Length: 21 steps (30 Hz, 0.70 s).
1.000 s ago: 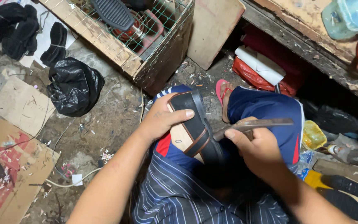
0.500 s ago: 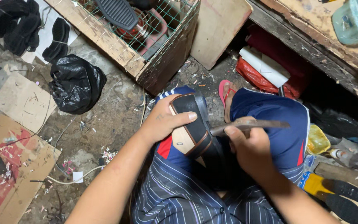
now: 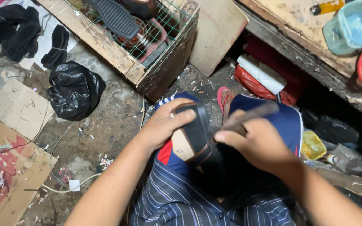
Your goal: The person sits on the floor with a shoe on their lap, aligns a black rubber sole against the shoe upper, and repeatedly hammers and presses along the sole edge with a hand tool to bond it, turning the shoe to work around the perimeter and pressing the sole by hand at the end.
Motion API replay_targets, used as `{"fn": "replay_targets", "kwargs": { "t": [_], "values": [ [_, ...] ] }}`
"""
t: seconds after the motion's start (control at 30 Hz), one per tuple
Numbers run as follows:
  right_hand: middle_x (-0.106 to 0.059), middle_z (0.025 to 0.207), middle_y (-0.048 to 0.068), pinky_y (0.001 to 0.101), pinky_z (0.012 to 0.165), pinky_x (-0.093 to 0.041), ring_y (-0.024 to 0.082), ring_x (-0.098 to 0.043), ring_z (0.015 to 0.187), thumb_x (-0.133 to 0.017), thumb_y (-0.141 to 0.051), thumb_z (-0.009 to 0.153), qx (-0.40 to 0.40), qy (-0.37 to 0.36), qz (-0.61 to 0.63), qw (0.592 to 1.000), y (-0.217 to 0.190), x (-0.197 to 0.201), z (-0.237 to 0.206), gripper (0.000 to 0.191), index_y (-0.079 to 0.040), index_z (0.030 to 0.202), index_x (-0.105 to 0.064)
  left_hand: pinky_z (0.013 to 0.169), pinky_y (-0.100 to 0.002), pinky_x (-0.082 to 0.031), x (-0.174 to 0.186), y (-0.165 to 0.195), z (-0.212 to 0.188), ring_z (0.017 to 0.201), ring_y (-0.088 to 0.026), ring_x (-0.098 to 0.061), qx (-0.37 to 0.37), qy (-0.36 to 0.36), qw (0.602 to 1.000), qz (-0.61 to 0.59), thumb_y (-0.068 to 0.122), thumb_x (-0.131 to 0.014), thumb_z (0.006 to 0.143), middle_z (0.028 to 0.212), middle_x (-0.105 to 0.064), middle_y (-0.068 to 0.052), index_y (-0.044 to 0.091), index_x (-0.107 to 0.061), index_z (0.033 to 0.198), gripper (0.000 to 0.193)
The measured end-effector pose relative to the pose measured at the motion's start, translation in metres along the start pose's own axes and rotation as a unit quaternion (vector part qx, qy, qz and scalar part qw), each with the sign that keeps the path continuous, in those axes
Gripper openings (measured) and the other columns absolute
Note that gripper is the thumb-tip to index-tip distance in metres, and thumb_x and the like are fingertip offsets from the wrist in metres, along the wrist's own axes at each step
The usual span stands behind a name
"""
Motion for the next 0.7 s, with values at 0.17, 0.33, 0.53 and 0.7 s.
{"fn": "replay_targets", "kwargs": {
  "t": [0.17, 0.33, 0.53, 0.7],
  "values": [
    [-0.058, 0.07, -0.002, 0.0249, 0.056, -0.044, 0.008, -0.052, 0.064, -0.081, -0.017, 0.083, 0.024, 0.079, 0.163, 0.983, 0.035, -0.01, -0.035, 0.023, -0.008, 0.077, -0.061, 0.095, -0.029, -0.051, -0.003, -0.019, -0.001, 0.102, -0.012, -0.065, -0.047, 0.027, 0.998, 0.027, 0.021, -0.074, 0.092, 0.112, -0.071, -0.005, -0.001, -0.069, 0.12, 0.037],
    [-0.056, 0.068, -0.002, 0.0238, 0.052, -0.039, 0.004, -0.047, 0.06, -0.082, -0.008, 0.08, 0.0, 0.115, 0.276, 0.954, 0.04, -0.031, -0.027, 0.029, -0.009, 0.079, -0.053, 0.09, -0.027, -0.052, -0.004, -0.026, 0.009, 0.097, -0.01, -0.064, -0.069, 0.05, 0.987, 0.138, 0.029, -0.066, 0.098, 0.103, -0.073, -0.003, -0.001, -0.073, 0.113, 0.034],
    [-0.05, 0.057, -0.004, 0.0258, 0.046, -0.036, 0.005, -0.04, 0.055, -0.084, -0.014, 0.08, 0.036, 0.091, 0.098, 0.99, 0.015, -0.016, 0.018, 0.039, -0.012, 0.064, -0.049, 0.076, -0.028, -0.052, -0.001, -0.005, 0.018, 0.082, -0.011, -0.063, -0.062, 0.114, 0.953, 0.275, 0.034, -0.061, 0.101, 0.085, -0.072, -0.005, -0.002, -0.074, 0.101, 0.038],
    [-0.055, 0.059, -0.004, 0.0256, 0.048, -0.04, 0.004, -0.045, 0.056, -0.083, -0.018, 0.079, 0.021, 0.08, 0.128, 0.988, 0.021, 0.007, 0.026, 0.034, -0.011, 0.064, -0.054, 0.081, -0.028, -0.053, -0.009, -0.007, 0.016, 0.087, -0.011, -0.067, -0.083, 0.059, 0.968, 0.228, 0.033, -0.062, 0.098, 0.091, -0.075, -0.005, -0.001, -0.073, 0.103, 0.036]
  ]
}}
Point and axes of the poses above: each hand's wrist, its own z-axis towards the middle knuckle, its own x-axis out of the back of the hand, y = z × x, the point moved 2 cm from there along z, towards the middle knuckle
